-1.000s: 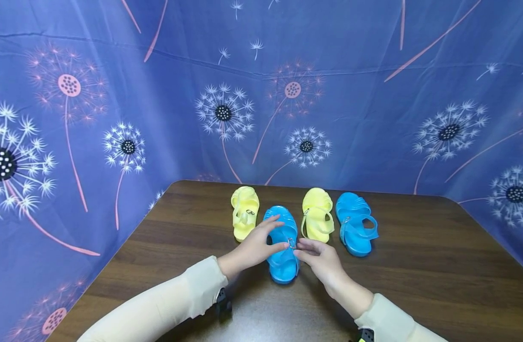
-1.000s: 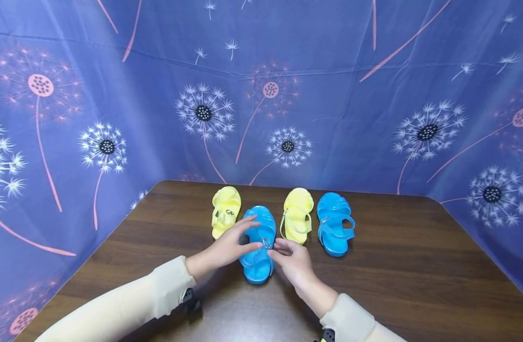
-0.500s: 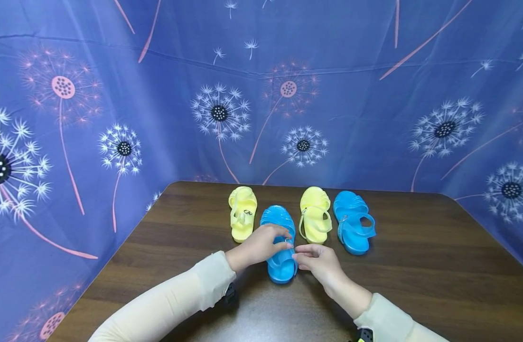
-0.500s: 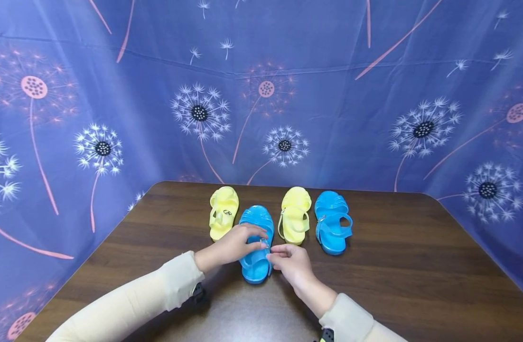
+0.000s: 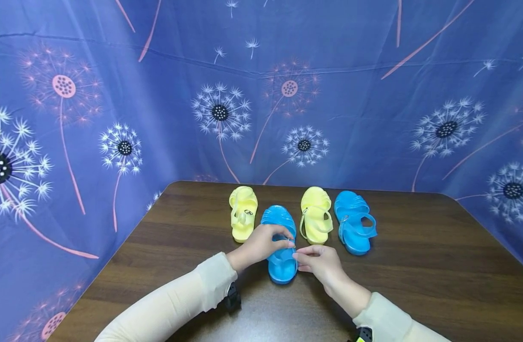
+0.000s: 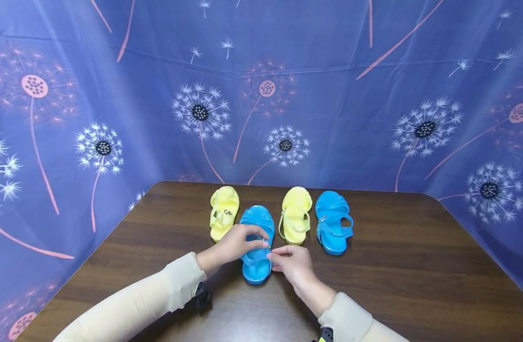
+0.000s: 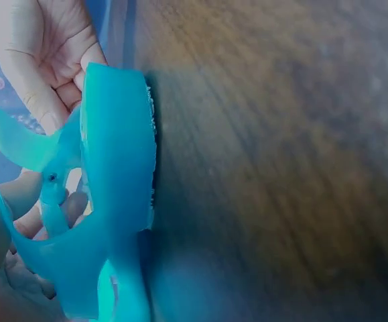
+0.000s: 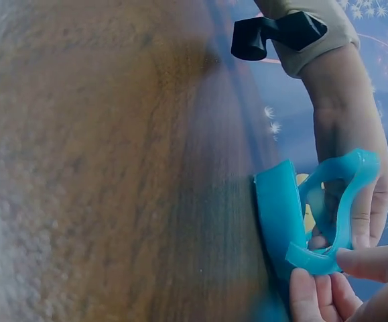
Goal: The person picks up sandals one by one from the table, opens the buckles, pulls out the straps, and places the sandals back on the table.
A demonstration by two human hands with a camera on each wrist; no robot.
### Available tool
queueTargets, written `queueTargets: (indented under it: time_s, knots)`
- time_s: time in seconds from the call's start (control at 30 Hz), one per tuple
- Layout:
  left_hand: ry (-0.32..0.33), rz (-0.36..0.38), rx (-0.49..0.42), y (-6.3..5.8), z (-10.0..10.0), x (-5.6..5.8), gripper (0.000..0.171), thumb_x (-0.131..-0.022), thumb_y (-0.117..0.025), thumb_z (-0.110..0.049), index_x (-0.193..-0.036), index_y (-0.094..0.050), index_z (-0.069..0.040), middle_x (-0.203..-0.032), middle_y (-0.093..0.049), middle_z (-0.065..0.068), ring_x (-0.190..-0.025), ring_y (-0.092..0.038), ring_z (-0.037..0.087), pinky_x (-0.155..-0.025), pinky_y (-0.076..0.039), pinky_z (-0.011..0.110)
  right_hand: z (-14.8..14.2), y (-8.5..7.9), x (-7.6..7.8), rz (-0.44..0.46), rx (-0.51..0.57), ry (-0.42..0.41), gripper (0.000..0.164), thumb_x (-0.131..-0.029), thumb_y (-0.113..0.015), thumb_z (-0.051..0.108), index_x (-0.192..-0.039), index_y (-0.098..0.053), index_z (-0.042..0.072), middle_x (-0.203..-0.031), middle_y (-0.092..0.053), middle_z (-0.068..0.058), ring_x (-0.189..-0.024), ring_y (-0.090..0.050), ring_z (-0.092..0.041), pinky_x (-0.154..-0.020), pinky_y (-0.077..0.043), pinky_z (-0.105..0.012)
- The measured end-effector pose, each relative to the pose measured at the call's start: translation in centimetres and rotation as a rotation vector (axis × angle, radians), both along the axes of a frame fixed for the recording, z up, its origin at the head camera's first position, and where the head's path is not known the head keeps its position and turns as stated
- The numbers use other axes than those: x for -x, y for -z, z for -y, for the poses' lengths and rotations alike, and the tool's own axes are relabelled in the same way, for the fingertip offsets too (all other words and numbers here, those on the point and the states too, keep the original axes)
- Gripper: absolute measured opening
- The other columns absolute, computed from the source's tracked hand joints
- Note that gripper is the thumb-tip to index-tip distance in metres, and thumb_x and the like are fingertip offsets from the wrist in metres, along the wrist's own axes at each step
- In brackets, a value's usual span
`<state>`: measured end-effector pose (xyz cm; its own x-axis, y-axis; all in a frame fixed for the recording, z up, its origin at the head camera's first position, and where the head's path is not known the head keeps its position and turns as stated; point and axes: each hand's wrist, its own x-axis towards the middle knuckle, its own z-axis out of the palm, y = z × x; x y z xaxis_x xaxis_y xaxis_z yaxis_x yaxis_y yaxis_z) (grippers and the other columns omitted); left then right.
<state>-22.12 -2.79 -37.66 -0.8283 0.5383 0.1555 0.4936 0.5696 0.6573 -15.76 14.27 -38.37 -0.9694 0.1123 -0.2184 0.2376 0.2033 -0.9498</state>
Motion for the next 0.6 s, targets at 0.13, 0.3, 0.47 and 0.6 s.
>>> queueTargets:
  time_s: [0.13,0.3,0.47,0.6]
  knots:
    - [-0.007,0.05,-0.046,0.25,0.01,0.07,0.012,-0.091,-0.067,-0.029,-0.094,-0.072,-0.018,-0.085,-0.068,-0.008,-0.087,-0.062,0.006,-0.08,-0.051,0.024,-0.07,-0.1,0.1,0.006,0.023,0.001,0.024,-0.088,-0.071,0.012,-0.102,-0.069,-0.008,-0.088,-0.072,-0.01,-0.077,-0.072,-0.024,-0.079,-0.059,-0.039]
    - [-0.011,0.15,-0.094,0.48,0.04,0.17,0.012,-0.092,-0.066,-0.03,-0.093,-0.072,-0.019,-0.08,-0.067,-0.007,-0.077,-0.062,0.006,-0.075,-0.051,0.024,0.06,-0.25,0.26,0.008,0.027,-0.004,0.027,-0.089,-0.07,0.014,-0.104,-0.069,-0.009,-0.086,-0.073,-0.009,-0.076,-0.071,-0.023,-0.08,-0.059,-0.039]
    - [-0.017,0.195,-0.106,0.55,-0.06,0.18,0.012,-0.092,-0.066,-0.031,-0.092,-0.072,-0.021,-0.079,-0.067,-0.009,-0.076,-0.061,0.006,-0.076,-0.051,0.026,0.03,-0.35,0.5,-0.001,0.042,0.0,0.027,-0.091,-0.068,0.012,-0.105,-0.067,-0.011,-0.089,-0.071,-0.012,-0.074,-0.071,-0.021,-0.079,-0.059,-0.037]
    - [-0.019,0.223,-0.116,0.46,-0.2,0.21,0.012,-0.092,-0.067,-0.031,-0.093,-0.072,-0.02,-0.081,-0.068,-0.009,-0.078,-0.062,0.006,-0.076,-0.052,0.026,-0.01,-0.51,0.72,-0.006,0.041,0.002,0.026,-0.091,-0.066,0.01,-0.105,-0.067,-0.012,-0.094,-0.07,-0.016,-0.074,-0.07,-0.02,-0.079,-0.059,-0.037]
